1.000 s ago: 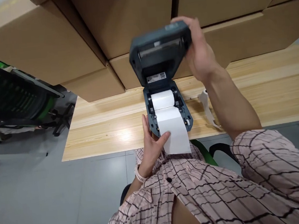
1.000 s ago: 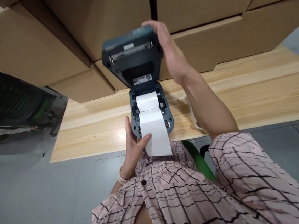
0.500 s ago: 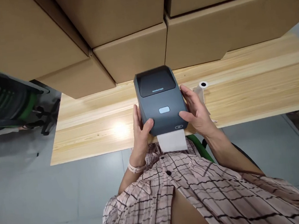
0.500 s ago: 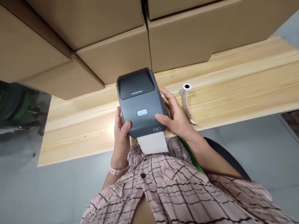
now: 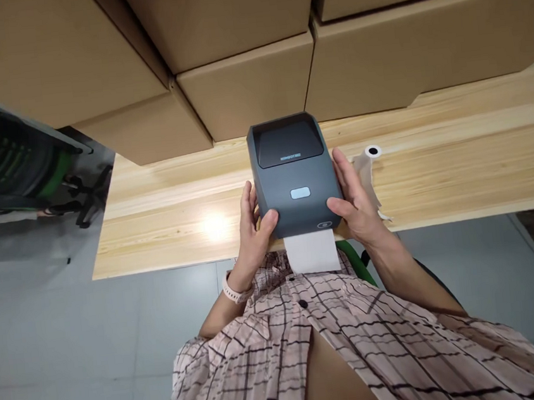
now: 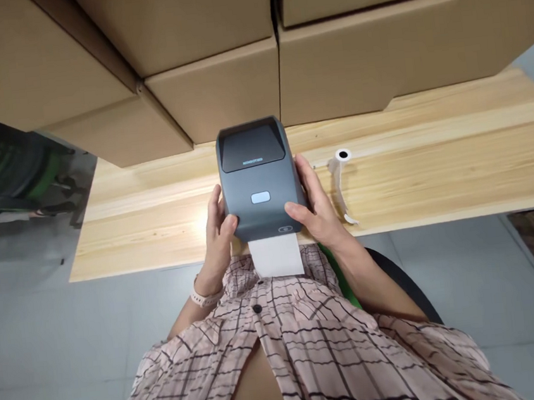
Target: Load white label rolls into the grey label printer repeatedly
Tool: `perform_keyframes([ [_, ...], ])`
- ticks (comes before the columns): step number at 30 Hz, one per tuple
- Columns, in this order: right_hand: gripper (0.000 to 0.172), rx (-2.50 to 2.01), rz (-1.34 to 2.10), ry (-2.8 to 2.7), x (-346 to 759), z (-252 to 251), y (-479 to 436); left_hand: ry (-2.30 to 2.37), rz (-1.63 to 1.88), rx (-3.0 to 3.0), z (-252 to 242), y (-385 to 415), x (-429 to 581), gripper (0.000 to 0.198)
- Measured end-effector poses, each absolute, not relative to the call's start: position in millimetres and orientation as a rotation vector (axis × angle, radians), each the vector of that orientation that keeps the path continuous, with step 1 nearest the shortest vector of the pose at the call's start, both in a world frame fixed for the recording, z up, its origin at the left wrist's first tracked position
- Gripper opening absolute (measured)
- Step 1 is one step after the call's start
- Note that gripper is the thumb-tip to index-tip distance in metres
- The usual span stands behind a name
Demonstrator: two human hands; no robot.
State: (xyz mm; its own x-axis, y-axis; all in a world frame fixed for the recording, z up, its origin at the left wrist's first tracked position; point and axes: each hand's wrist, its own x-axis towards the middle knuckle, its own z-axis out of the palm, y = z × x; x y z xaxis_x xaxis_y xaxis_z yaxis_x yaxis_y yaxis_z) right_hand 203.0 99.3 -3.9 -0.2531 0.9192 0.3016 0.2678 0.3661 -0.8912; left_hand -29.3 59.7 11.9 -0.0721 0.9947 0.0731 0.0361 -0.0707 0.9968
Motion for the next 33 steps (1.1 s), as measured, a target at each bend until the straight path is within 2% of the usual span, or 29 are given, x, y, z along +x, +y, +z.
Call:
perform_keyframes([
  [3,0.078,-1.042,0.770,-1.749,198,0,96,1.474,1.426,1.258,10,31,-32,0.059],
  [5,0.068,-1.042,0.682,-1.761,196,2,95,1.501,1.295,1.235,11,13,-32,0.049],
  [9,0.062,-1.054,0.604,-1.794,195,0,97,1.145,0.697,1.018,21,5,-24,0.060],
  [14,0.060,-1.038,0.534,-1.833,197,0,99,0.966,0.673,0.824,33,17,-13,0.058],
  [20,0.033,-1.038,0.266,-2.035,203,31,94,1.117,0.619,1.168,16,14,-33,0.056],
  [24,0.035,-1.023,0.196,-2.170,207,50,94,1.280,0.702,1.303,19,12,-61,0.050],
  [28,0.041,-1.003,0.124,-2.183,204,60,93,1.531,0.999,1.281,33,16,-81,0.042],
  [33,0.036,-0.971,0.089,-2.178,196,65,101,1.596,1.198,1.249,42,28,-79,0.035],
])
